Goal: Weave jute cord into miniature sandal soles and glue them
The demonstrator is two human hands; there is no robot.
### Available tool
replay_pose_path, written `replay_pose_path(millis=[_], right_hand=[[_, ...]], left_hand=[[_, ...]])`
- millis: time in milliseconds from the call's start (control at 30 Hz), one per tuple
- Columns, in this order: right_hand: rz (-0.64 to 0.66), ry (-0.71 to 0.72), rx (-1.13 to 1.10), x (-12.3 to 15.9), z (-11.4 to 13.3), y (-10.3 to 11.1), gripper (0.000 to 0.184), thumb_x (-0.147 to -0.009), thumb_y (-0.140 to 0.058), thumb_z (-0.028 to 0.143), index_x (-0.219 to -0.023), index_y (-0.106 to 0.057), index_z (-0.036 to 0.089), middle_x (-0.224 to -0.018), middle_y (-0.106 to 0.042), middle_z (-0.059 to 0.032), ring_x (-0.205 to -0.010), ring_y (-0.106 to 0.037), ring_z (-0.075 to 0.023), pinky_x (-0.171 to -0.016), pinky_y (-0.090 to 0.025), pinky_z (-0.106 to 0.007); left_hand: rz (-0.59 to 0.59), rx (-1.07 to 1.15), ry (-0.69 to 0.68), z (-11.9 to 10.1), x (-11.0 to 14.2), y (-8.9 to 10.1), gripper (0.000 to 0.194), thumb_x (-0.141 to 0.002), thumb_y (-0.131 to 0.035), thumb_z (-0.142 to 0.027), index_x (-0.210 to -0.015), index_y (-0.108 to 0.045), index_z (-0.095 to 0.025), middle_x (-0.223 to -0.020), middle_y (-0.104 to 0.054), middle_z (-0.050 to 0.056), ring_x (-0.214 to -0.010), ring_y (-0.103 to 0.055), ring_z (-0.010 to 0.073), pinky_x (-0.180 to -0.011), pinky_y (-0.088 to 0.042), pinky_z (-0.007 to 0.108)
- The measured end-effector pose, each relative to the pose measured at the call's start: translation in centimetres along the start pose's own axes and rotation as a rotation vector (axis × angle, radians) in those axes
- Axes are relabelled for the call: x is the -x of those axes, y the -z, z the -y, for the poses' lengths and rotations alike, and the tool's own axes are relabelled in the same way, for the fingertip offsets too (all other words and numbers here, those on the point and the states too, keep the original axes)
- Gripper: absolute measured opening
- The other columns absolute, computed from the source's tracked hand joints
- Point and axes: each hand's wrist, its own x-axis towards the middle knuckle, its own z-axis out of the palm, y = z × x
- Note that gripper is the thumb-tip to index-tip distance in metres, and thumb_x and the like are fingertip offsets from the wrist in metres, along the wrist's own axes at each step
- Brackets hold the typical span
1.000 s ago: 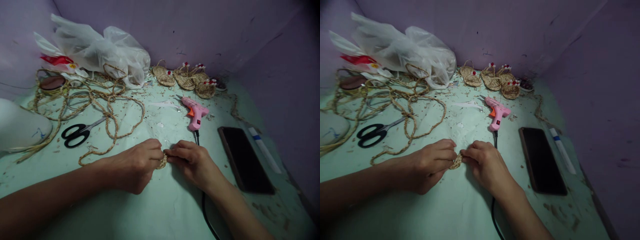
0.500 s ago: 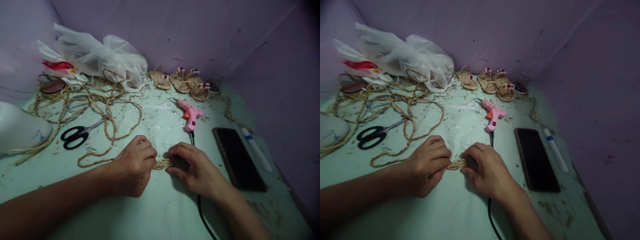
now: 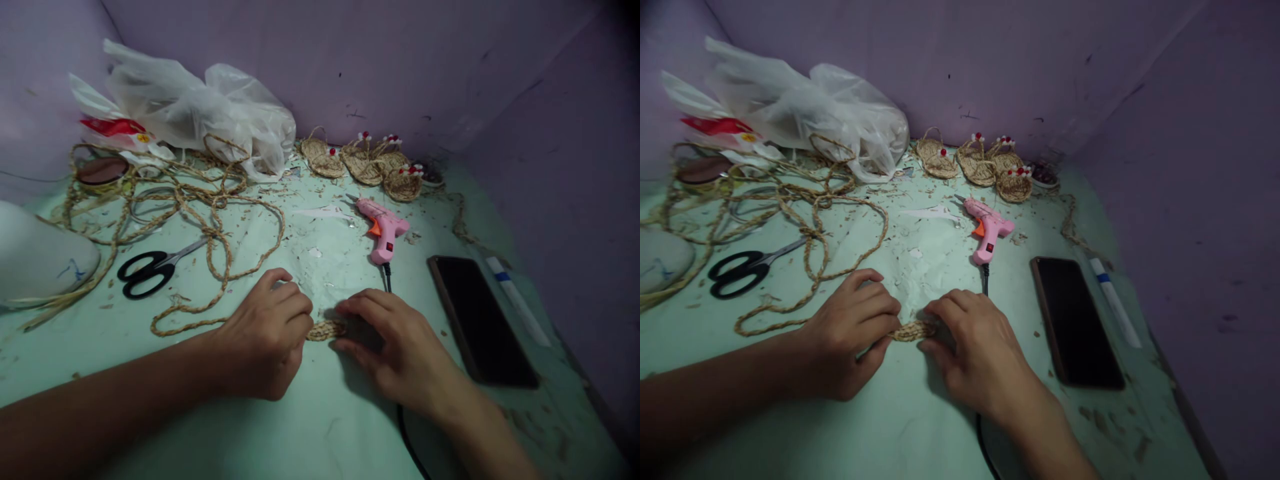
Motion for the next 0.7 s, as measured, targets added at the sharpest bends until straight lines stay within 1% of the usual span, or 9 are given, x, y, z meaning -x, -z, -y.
replay_pose_path(millis=[167, 267, 300, 367, 433, 500, 567, 633, 700], right_hand=[[-0.03, -0.014, 0.013, 0.3, -0.1, 0.6, 0.012, -0.077, -0.064, 0.019, -0.089, -0.062, 0.021, -0.087, -0.062, -0.0049, -0.077, -0.057, -0.0215, -0.067, -0.045, -0.035], [-0.142, -0.049, -0.015, 0.5, -0.5, 0.9, 0.004, -0.08, -0.06, 0.021, -0.083, -0.061, 0.02, -0.081, -0.062, -0.0046, -0.071, -0.058, -0.0191, -0.06, -0.044, -0.032], [-0.177, -0.054, -0.026, 0.5, -0.6, 1.0, 0.003, -0.081, -0.059, 0.022, -0.082, -0.061, 0.02, -0.078, -0.062, -0.0042, -0.069, -0.058, -0.0182, -0.058, -0.044, -0.031], [-0.207, -0.069, -0.044, 0.6, -0.7, 0.8, 0.004, -0.081, -0.059, 0.023, -0.08, -0.062, 0.02, -0.075, -0.062, -0.0036, -0.066, -0.058, -0.0175, -0.056, -0.044, -0.03], [-0.215, -0.134, -0.094, 0.5, -0.6, 0.5, 0.006, -0.081, -0.06, 0.024, -0.082, -0.063, 0.02, -0.073, -0.064, -0.0039, -0.065, -0.059, -0.0175, -0.056, -0.045, -0.03], [-0.233, -0.236, -0.239, 0.4, -0.3, -0.1, 0.01, -0.08, -0.061, 0.026, -0.087, -0.063, 0.019, -0.075, -0.067, -0.0046, -0.065, -0.061, -0.0174, -0.057, -0.048, -0.03], [-0.26, -0.326, -0.474, 0.2, 0.0, -0.7, 0.017, -0.078, -0.063, 0.027, -0.093, -0.062, 0.019, -0.078, -0.069, -0.0053, -0.066, -0.064, -0.0171, -0.057, -0.05, -0.029], [-0.26, -0.387, -0.712, -0.1, 0.5, -1.2, 0.025, -0.074, -0.066, 0.027, -0.096, -0.06, 0.019, -0.078, -0.069, -0.0051, -0.065, -0.065, -0.0166, -0.054, -0.051, -0.027], [-0.23, -0.445, -0.898, -0.4, 1.0, -1.7, 0.031, -0.069, -0.071, 0.028, -0.095, -0.059, 0.019, -0.074, -0.069, -0.0033, -0.059, -0.064, -0.0153, -0.048, -0.05, -0.026]], left_hand=[[0.001, 0.001, 0.016, -0.1, 0.1, 0.0, 0.013, -0.069, -0.051, -0.008, -0.075, -0.061, -0.014, -0.074, -0.06, 0.006, -0.069, -0.05, 0.0175, -0.086, -0.039, 0.047], [0.0, 0.003, 0.032, -0.2, 0.2, 0.0, 0.014, -0.068, -0.052, -0.008, -0.077, -0.062, -0.013, -0.074, -0.06, 0.007, -0.069, -0.05, 0.018, -0.086, -0.039, 0.047], [-0.009, -0.001, 0.036, -0.3, 0.2, 0.0, 0.013, -0.069, -0.053, -0.009, -0.077, -0.062, -0.013, -0.073, -0.06, 0.007, -0.069, -0.05, 0.018, -0.086, -0.039, 0.047], [-0.03, -0.022, 0.037, -0.3, 0.3, 0.1, 0.013, -0.07, -0.053, -0.01, -0.079, -0.062, -0.014, -0.073, -0.061, 0.006, -0.068, -0.051, 0.0176, -0.087, -0.038, 0.048], [-0.066, -0.056, 0.038, -0.4, 0.3, 0.2, 0.013, -0.071, -0.053, -0.01, -0.079, -0.062, -0.014, -0.072, -0.062, 0.006, -0.066, -0.052, 0.0171, -0.088, -0.038, 0.048], [-0.107, -0.088, 0.057, -0.4, 0.2, 0.3, 0.012, -0.071, -0.053, -0.011, -0.078, -0.062, -0.015, -0.072, -0.063, 0.005, -0.065, -0.052, 0.0168, -0.088, -0.038, 0.049], [-0.146, -0.11, 0.091, -0.5, 0.2, 0.4, 0.011, -0.071, -0.053, -0.012, -0.078, -0.062, -0.015, -0.072, -0.063, 0.004, -0.065, -0.052, 0.0166, -0.088, -0.037, 0.049], [-0.175, -0.123, 0.115, -0.6, 0.2, 0.4, 0.01, -0.071, -0.054, -0.013, -0.077, -0.062, -0.015, -0.071, -0.063, 0.005, -0.065, -0.053, 0.0167, -0.088, -0.037, 0.049], [-0.195, -0.133, 0.112, -0.7, 0.1, 0.4, 0.009, -0.07, -0.055, -0.014, -0.076, -0.062, -0.014, -0.071, -0.063, 0.005, -0.064, -0.053, 0.0168, -0.087, -0.037, 0.049]])
